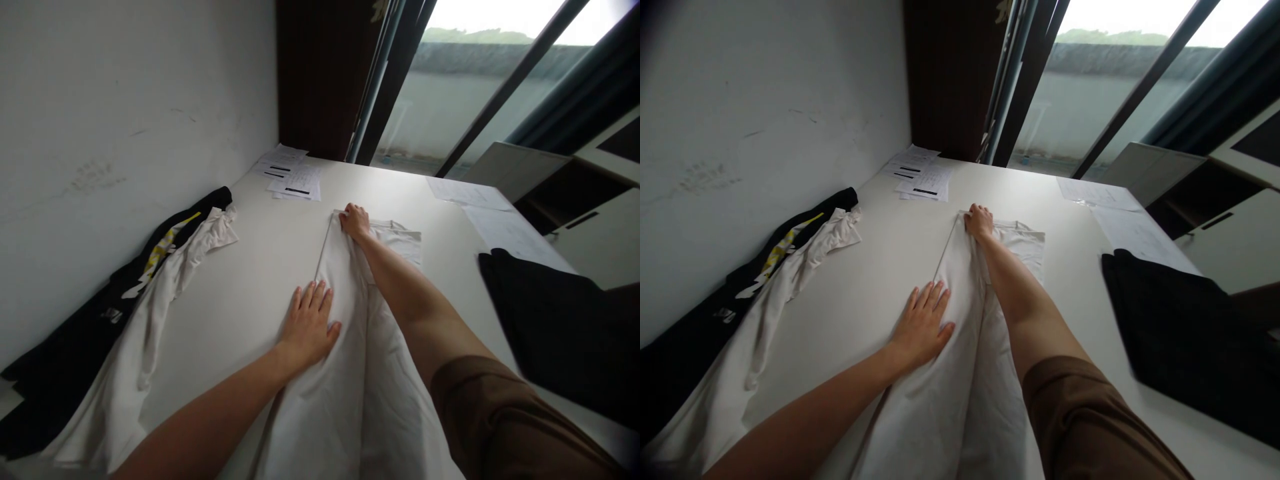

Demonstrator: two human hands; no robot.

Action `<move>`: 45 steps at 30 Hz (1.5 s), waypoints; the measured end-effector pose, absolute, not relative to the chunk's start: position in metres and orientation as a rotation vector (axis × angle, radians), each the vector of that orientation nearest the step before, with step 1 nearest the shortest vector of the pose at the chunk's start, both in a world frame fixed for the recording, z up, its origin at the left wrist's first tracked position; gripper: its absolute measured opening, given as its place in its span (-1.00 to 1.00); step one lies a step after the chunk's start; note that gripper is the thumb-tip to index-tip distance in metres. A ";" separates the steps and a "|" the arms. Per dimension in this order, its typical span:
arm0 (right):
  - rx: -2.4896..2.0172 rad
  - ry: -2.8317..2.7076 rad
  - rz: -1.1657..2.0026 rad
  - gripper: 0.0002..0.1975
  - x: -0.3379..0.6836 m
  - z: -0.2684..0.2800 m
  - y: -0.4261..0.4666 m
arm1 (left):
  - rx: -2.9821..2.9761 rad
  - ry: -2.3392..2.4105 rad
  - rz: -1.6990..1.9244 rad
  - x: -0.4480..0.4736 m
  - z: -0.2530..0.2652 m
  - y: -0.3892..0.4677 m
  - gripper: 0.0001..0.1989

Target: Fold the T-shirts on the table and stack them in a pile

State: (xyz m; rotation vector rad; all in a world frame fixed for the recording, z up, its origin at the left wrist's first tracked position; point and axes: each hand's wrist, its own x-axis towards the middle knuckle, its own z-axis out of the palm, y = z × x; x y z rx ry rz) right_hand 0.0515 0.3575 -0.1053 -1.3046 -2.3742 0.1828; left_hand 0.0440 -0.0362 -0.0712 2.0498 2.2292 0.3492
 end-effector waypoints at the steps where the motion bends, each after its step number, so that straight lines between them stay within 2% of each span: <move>1: -1.305 -2.383 0.216 -0.66 0.051 -0.105 0.360 | 2.047 2.242 0.339 0.044 -0.071 -0.037 -0.29; 10: -1.276 -2.292 0.368 -0.70 0.040 -0.103 0.377 | 2.020 2.311 0.297 0.045 -0.069 -0.038 -0.30; 19: -1.349 -2.421 0.304 -0.52 0.086 -0.092 0.381 | 2.003 2.339 0.245 0.045 -0.069 -0.036 -0.24; 25: -1.225 -2.656 0.112 -0.58 0.143 -0.093 0.389 | 2.007 2.361 0.274 0.046 -0.074 -0.037 -0.24; 30: -1.056 -2.723 0.281 -0.67 0.171 -0.095 0.398 | 2.013 2.371 0.272 0.046 -0.074 -0.038 -0.25; 36: -1.038 -2.688 0.058 -0.81 0.177 -0.088 0.383 | 2.037 2.392 0.283 0.047 -0.077 -0.038 -0.27; 45: -1.163 -2.592 0.170 -0.70 0.201 -0.072 0.367 | 2.046 2.389 0.276 0.047 -0.077 -0.038 -0.27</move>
